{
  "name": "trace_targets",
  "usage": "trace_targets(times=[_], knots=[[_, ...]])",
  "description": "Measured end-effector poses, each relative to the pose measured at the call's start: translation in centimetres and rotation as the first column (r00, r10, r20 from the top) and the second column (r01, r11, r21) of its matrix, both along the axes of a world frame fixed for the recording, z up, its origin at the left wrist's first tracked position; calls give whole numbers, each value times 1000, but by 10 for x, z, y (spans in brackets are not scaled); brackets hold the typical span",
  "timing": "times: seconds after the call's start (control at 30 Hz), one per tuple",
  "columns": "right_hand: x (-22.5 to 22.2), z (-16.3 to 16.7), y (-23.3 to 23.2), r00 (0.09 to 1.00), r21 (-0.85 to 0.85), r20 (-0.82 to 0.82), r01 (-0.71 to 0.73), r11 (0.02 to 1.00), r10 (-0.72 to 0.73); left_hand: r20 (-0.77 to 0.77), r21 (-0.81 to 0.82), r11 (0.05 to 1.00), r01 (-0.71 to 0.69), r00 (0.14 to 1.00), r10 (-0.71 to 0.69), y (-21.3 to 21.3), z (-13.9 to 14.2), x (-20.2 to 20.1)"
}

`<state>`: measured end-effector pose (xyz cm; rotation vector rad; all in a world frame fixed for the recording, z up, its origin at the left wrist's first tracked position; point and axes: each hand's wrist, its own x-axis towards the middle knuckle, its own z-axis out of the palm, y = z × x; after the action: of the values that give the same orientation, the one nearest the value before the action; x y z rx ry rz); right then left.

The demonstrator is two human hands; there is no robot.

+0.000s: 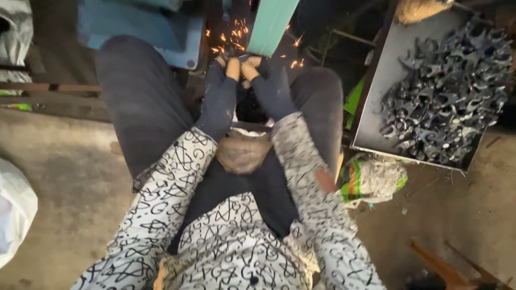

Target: The person sits cross-legged and repeatedly picks small metal parts from a tray, grinds them against a bench grinder to create sparks, and places the finished pieces back into the tray. The process is repeated continuously throughout the clip.

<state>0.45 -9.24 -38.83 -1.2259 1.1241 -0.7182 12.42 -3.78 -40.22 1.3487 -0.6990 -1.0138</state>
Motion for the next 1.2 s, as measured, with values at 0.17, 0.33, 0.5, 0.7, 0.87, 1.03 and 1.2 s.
trace_targets(times=[0.17, 0.33, 0.5, 0.7, 0.87, 1.03, 1.2], knots=[[-29, 17, 9, 974, -333, 6, -212, 919, 227, 117, 177, 971, 160, 976, -182, 10, 8, 6], [-24, 14, 17, 876, 185, 480, -158, 970, 51, -541, 131, 974, 183, 837, -85, 9, 17, 2], [-23, 9, 3, 937, 122, 321, -186, 975, 138, -668, -33, 987, 158, 731, -139, -5, 17, -1], [-27, 13, 20, 918, -123, 292, -240, 963, 266, 224, 195, 961, 194, 946, -236, 4, 13, 9], [-26, 15, 34, 984, -107, 143, -88, 990, 103, -323, 54, 978, 199, 931, -172, 11, 4, 3], [-18, -1, 26, 895, 31, 440, -90, 995, 67, -859, -7, 937, 350, 478, -184, 18, -10, 5], [-20, -17, 11, 859, 350, 492, -47, 935, -141, -888, -41, 937, 348, 418, -194, 16, -21, 4]])
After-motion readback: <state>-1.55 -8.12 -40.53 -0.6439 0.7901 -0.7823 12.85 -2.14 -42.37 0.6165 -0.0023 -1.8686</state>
